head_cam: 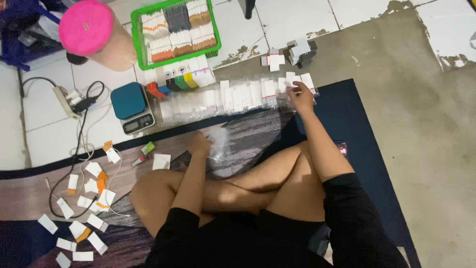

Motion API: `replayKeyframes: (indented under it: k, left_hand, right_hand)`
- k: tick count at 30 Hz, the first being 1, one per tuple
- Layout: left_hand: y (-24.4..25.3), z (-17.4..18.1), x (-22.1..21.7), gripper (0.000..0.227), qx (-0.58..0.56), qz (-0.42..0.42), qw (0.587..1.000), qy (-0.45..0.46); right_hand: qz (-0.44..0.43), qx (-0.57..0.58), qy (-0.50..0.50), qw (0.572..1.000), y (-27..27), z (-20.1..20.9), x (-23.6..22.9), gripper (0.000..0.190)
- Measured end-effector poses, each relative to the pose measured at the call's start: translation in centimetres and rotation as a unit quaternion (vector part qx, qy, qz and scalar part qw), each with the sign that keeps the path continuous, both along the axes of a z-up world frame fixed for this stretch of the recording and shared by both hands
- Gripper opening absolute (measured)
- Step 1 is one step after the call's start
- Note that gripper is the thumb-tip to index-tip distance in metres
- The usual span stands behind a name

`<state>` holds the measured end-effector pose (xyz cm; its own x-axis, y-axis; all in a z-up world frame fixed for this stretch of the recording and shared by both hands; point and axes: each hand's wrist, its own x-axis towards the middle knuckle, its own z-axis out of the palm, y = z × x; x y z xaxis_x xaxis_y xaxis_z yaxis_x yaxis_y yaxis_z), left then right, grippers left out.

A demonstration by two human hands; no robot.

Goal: The person places small white labels into plastic bags by hand.

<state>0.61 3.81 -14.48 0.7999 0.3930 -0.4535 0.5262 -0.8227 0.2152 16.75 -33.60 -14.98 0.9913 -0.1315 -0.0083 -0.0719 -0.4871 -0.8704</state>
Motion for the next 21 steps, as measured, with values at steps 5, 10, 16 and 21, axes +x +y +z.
replayKeyframes:
  k: [5,10,16,21]
  left_hand:
    - [1.9,-4.5,1.0,0.021,0.029,0.033,0.999,0.004]
    - [3.4,-5.0,1.2,0.025,0.013,0.047,0.999,-0.022]
    - [4.1,-4.5,1.0,0.024,0.024,0.077,0.997,-0.007]
    - [1.6,4.7,-0.4,0.032,0.033,0.074,0.996,-0.030]
  right_hand:
    - [-0.022,0.032,-0.013,0.999,-1.1,-0.6,-0.4,0.027]
    - [-0.008,0.082,-0.027,0.996,1.2,1.6,-3.1,0.020]
    - [0.062,0.132,0.012,0.989,3.5,1.6,-5.4,0.024]
    - [0.083,0.147,0.024,0.985,5.3,4.6,-8.3,0.022]
